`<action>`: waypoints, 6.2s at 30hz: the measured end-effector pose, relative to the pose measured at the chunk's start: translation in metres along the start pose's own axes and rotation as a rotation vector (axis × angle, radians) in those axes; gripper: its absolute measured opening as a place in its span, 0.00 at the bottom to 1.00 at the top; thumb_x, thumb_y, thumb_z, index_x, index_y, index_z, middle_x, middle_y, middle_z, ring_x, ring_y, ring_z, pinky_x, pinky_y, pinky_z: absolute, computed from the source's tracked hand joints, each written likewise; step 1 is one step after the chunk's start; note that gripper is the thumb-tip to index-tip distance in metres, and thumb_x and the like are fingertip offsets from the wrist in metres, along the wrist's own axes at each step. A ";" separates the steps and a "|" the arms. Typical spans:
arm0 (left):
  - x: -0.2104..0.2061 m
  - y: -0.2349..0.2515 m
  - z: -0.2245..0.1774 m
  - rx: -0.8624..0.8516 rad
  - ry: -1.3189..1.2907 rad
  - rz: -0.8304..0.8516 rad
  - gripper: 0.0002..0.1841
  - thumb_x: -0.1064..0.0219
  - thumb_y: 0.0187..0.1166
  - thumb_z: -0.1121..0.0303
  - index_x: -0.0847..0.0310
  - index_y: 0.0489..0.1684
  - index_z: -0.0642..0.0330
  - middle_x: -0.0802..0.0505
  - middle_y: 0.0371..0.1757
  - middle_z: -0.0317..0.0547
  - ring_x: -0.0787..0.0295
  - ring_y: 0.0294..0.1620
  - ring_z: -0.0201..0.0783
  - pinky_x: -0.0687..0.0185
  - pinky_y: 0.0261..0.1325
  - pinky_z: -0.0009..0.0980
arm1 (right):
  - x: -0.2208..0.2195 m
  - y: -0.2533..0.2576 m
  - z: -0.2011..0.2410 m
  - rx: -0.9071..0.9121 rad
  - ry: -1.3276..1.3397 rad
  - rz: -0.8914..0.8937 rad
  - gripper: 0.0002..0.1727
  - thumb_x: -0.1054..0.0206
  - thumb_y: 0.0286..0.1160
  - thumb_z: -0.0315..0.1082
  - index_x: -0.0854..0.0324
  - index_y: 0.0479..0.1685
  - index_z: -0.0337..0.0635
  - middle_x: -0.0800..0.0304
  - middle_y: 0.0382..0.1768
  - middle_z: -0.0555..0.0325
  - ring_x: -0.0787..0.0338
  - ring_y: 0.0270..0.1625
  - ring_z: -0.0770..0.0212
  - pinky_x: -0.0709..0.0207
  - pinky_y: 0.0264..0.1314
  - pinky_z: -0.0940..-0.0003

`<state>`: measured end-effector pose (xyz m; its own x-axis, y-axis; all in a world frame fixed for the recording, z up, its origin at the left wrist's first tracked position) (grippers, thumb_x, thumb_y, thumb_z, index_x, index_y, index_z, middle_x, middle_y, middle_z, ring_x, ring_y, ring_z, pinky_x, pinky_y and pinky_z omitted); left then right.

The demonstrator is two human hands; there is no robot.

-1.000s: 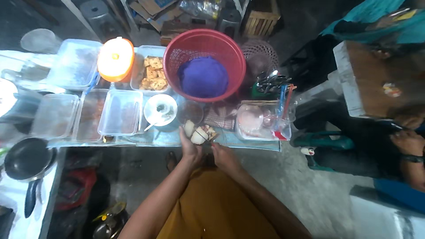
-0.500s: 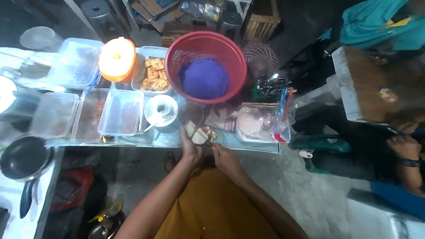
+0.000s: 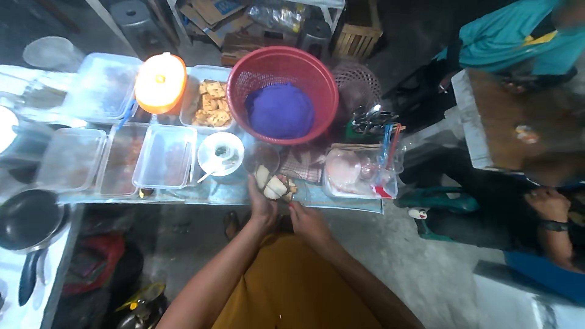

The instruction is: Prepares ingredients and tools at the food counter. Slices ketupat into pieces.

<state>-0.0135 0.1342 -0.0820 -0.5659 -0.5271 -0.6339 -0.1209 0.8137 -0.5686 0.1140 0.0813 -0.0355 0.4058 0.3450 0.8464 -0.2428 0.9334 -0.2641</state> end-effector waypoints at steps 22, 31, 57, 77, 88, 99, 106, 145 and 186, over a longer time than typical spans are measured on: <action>-0.011 0.005 0.014 0.035 0.025 -0.010 0.39 0.69 0.88 0.32 0.32 0.74 0.57 0.10 0.55 0.62 0.08 0.54 0.55 0.12 0.56 0.53 | -0.010 0.010 -0.017 -0.130 -0.005 0.214 0.25 0.56 0.96 0.43 0.27 0.81 0.42 0.08 0.59 0.40 0.06 0.59 0.40 0.15 0.62 0.43; 0.005 0.012 0.012 0.031 0.014 -0.069 0.40 0.70 0.88 0.32 0.32 0.75 0.57 0.09 0.54 0.62 0.08 0.53 0.54 0.13 0.56 0.53 | -0.012 0.011 -0.010 -0.109 0.109 0.198 0.26 0.57 0.96 0.47 0.21 0.74 0.41 0.06 0.49 0.40 0.06 0.55 0.41 0.15 0.60 0.42; 0.007 0.005 0.035 0.608 0.647 0.325 0.38 0.61 0.87 0.32 0.22 0.64 0.58 0.07 0.47 0.54 0.07 0.47 0.48 0.10 0.51 0.46 | 0.020 0.019 -0.024 0.322 -0.309 0.051 0.22 0.53 0.94 0.47 0.16 0.56 0.44 0.08 0.46 0.50 0.05 0.44 0.48 0.13 0.39 0.50; -0.006 0.002 0.038 0.554 0.792 0.333 0.38 0.59 0.87 0.32 0.20 0.64 0.58 0.07 0.48 0.52 0.07 0.48 0.46 0.10 0.52 0.44 | 0.000 0.019 -0.038 0.194 -0.203 0.137 0.23 0.57 0.96 0.44 0.19 0.56 0.40 0.06 0.44 0.45 0.04 0.42 0.42 0.14 0.45 0.43; -0.002 0.005 0.040 0.580 0.725 0.370 0.38 0.58 0.86 0.31 0.22 0.68 0.56 0.07 0.53 0.53 0.08 0.54 0.48 0.11 0.56 0.48 | 0.000 0.022 -0.038 0.178 -0.271 0.053 0.17 0.50 0.93 0.37 0.17 0.62 0.40 0.08 0.53 0.44 0.06 0.55 0.42 0.13 0.50 0.46; 0.020 0.020 0.038 0.555 0.713 0.211 0.40 0.60 0.85 0.29 0.23 0.70 0.56 0.07 0.53 0.55 0.07 0.52 0.52 0.10 0.52 0.52 | 0.010 0.029 -0.046 0.166 -0.225 -0.021 0.22 0.50 0.93 0.45 0.16 0.65 0.43 0.09 0.59 0.45 0.09 0.63 0.44 0.16 0.61 0.49; 0.044 0.030 -0.010 0.238 0.726 0.022 0.39 0.55 0.89 0.35 0.19 0.63 0.67 0.04 0.45 0.59 0.04 0.44 0.52 0.07 0.48 0.50 | 0.006 0.018 -0.072 -0.023 0.044 -0.043 0.22 0.51 0.93 0.48 0.16 0.60 0.44 0.06 0.44 0.49 0.05 0.44 0.49 0.12 0.47 0.49; 0.020 0.016 0.024 0.422 0.613 0.121 0.41 0.59 0.86 0.31 0.22 0.66 0.63 0.05 0.45 0.58 0.05 0.45 0.51 0.09 0.49 0.48 | 0.004 0.013 -0.026 0.396 -0.093 -0.253 0.16 0.45 0.92 0.43 0.11 0.53 0.49 0.08 0.40 0.55 0.06 0.41 0.54 0.12 0.38 0.58; -0.006 0.042 -0.001 -0.331 0.929 0.300 0.28 0.55 0.94 0.48 0.29 0.80 0.56 0.06 0.58 0.48 0.07 0.54 0.39 0.10 0.59 0.40 | 0.022 0.035 -0.085 0.079 -0.188 -0.047 0.21 0.47 0.89 0.48 0.10 0.59 0.50 0.05 0.53 0.54 0.08 0.59 0.51 0.18 0.59 0.51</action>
<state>-0.0165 0.1722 -0.1016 -0.9999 -0.0079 0.0091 -0.0095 0.9814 -0.1920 0.1892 0.1299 -0.0651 0.2481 0.2697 0.9304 -0.2984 0.9351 -0.1914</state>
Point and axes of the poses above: each hand's wrist, its own y-axis towards the middle knuckle, its own x-axis out of the back of the hand, z = x × y, the point moved 10 cm from there along y, towards the middle knuckle
